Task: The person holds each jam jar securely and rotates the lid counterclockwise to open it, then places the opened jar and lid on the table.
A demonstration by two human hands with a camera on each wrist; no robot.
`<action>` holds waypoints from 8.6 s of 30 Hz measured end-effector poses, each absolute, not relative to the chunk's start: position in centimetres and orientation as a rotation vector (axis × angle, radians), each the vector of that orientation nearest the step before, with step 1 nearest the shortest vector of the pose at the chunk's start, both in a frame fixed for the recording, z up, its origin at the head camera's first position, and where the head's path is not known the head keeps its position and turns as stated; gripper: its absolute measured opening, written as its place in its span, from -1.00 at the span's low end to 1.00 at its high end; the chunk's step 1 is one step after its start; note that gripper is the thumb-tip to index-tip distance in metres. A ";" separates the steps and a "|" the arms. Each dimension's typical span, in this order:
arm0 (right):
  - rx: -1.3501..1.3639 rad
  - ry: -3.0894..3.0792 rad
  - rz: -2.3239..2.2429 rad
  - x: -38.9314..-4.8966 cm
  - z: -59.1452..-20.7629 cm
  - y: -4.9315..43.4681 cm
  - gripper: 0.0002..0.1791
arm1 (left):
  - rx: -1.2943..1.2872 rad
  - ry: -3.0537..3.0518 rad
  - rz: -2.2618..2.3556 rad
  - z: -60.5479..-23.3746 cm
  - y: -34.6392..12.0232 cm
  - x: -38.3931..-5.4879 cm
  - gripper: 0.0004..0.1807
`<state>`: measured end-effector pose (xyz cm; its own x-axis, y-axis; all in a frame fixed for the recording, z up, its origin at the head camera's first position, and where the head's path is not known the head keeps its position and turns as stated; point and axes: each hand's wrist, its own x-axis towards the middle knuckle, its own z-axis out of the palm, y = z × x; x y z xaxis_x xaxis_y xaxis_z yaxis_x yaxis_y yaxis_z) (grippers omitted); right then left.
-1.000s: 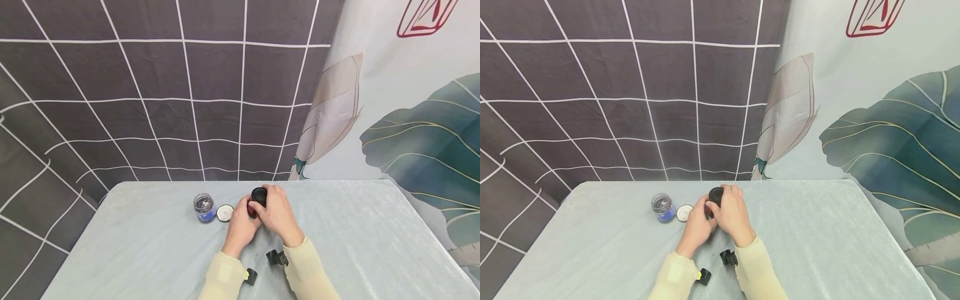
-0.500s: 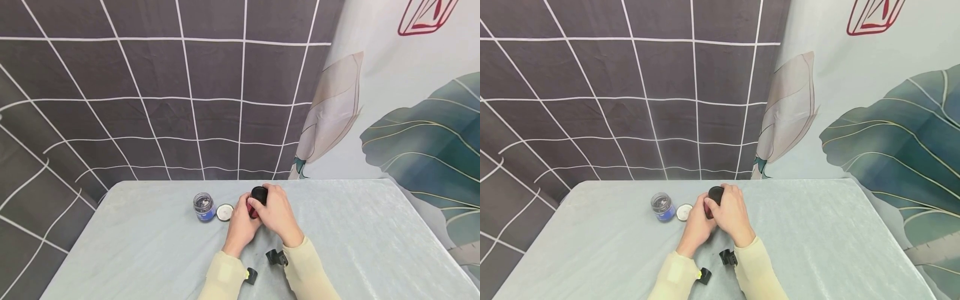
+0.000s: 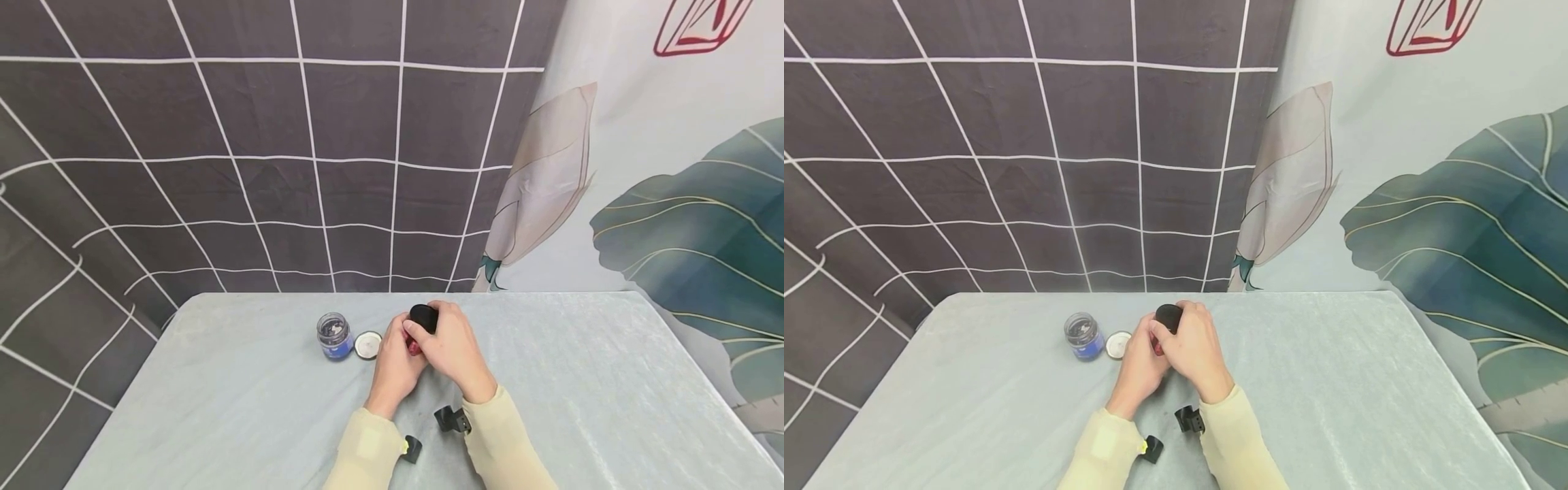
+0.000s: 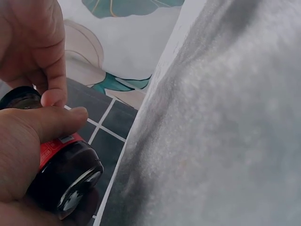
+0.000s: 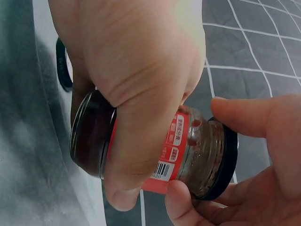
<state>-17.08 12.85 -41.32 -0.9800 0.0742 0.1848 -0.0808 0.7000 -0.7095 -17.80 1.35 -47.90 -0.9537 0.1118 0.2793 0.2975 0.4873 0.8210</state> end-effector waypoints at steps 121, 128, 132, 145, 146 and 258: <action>0.008 -2.565 0.856 -16.4 -42.2 9.9 -0.53 | -0.409 -2.486 -1.235 -46.2 1.3 -17.1 -0.69; 0.040 -2.557 0.845 -16.3 -42.4 10.2 -0.53 | -0.398 -2.487 -1.276 -46.1 1.2 -17.1 -0.72; 0.066 -2.569 0.831 -16.3 -42.3 10.3 -0.51 | -0.393 -2.482 -1.281 -46.1 1.2 -17.1 -0.74; 0.085 -2.605 0.820 -16.5 -42.3 10.5 -0.54 | -0.395 -2.501 -1.279 -46.1 1.0 -17.1 -0.75; 0.083 -2.607 0.822 -16.5 -42.3 10.5 -0.54 | -0.393 -2.498 -1.279 -46.1 1.0 -17.1 -0.75; 0.204 -2.576 0.826 -16.6 -42.4 10.9 -0.61 | -0.393 -2.504 -1.347 -45.9 0.9 -17.0 -0.76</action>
